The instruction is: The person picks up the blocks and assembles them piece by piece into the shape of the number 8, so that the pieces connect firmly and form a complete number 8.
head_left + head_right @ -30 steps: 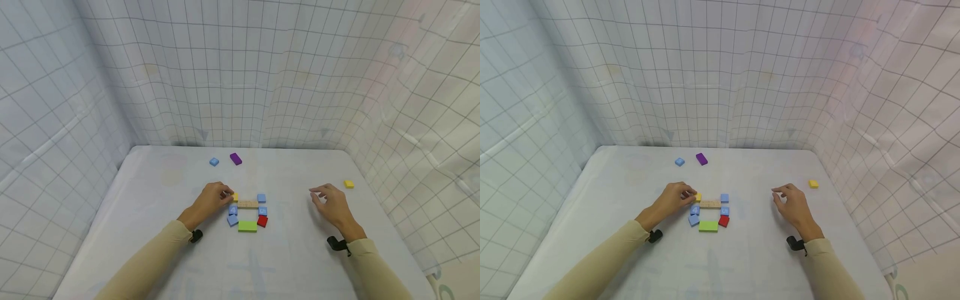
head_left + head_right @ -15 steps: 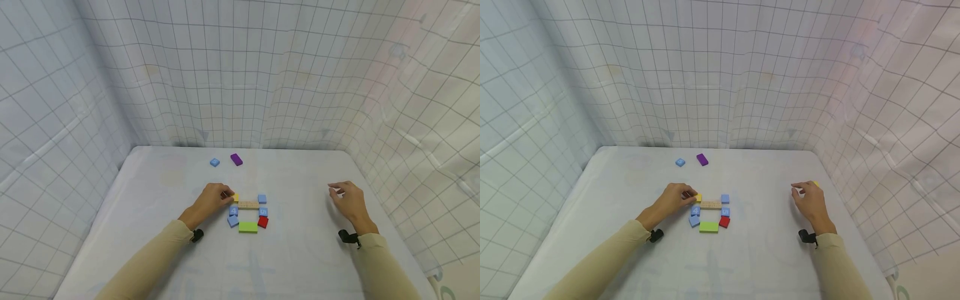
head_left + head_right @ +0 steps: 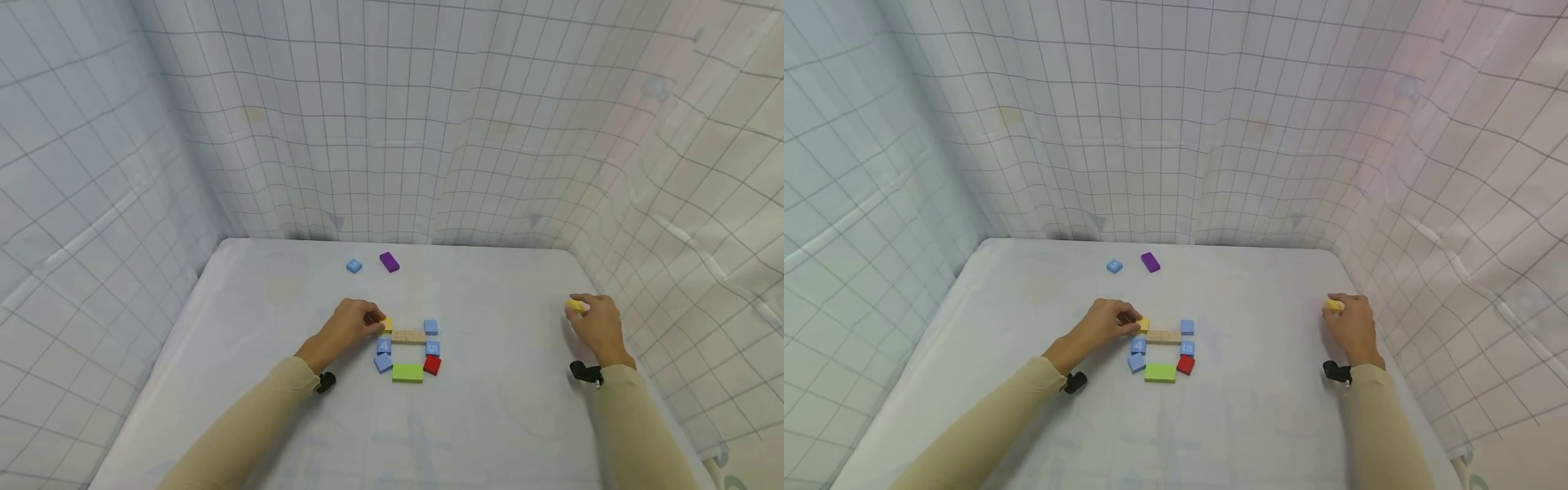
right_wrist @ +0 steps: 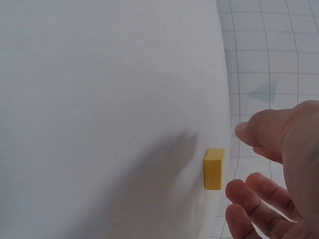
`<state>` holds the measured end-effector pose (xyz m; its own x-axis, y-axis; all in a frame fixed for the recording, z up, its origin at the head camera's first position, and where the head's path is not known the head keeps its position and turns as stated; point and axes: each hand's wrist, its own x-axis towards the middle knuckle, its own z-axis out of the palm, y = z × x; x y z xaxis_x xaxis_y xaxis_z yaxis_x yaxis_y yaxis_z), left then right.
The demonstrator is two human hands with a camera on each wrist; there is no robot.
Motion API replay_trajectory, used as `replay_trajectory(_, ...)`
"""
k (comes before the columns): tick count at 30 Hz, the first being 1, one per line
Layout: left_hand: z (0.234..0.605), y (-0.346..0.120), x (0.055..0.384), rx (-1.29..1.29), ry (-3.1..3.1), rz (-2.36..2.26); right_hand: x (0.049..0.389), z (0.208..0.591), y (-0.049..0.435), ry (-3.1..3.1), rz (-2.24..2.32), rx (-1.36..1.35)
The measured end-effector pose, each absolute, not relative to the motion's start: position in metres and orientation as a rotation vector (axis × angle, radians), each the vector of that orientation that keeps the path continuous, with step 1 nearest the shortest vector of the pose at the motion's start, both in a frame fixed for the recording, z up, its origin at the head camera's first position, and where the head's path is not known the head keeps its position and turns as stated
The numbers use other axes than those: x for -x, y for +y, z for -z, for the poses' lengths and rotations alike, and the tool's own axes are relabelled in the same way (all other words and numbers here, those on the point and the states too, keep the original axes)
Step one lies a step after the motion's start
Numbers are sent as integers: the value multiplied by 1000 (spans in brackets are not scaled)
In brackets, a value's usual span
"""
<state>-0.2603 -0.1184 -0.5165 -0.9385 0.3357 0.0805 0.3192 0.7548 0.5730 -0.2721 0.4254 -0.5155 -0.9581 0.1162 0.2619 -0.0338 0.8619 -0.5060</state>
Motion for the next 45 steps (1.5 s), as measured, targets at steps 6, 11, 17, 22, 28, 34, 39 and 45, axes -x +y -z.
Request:
replay_trajectory(6, 532, -126, 270, -667, 2930, -970, 276, 516, 435, -2832, -760, 79)
replay_trajectory(11, 529, -126, 270, -649, 2925, -956, 281, 518, 438, -2842, -766, 71)
replay_trajectory(17, 511, -120, 261, -559, 2892, -939, 283, 523, 439, -2829, -797, 115)
replay_trajectory(22, 514, -122, 264, -593, 2901, -940, 285, 527, 437, -2793, -824, 128)
replay_trajectory(28, 509, -120, 266, -528, 2886, -921, 294, 530, 432, -2764, -819, 119)
replay_trajectory(34, 514, -122, 268, -557, 2902, -913, 296, 530, 422, -2769, -857, 114)
replay_trajectory(39, 509, -118, 263, -512, 2909, -881, 292, 529, 409, -2798, -871, 95)
replay_trajectory(45, 511, -117, 263, -499, 2906, -880, 291, 525, 393, -2835, -887, 18)
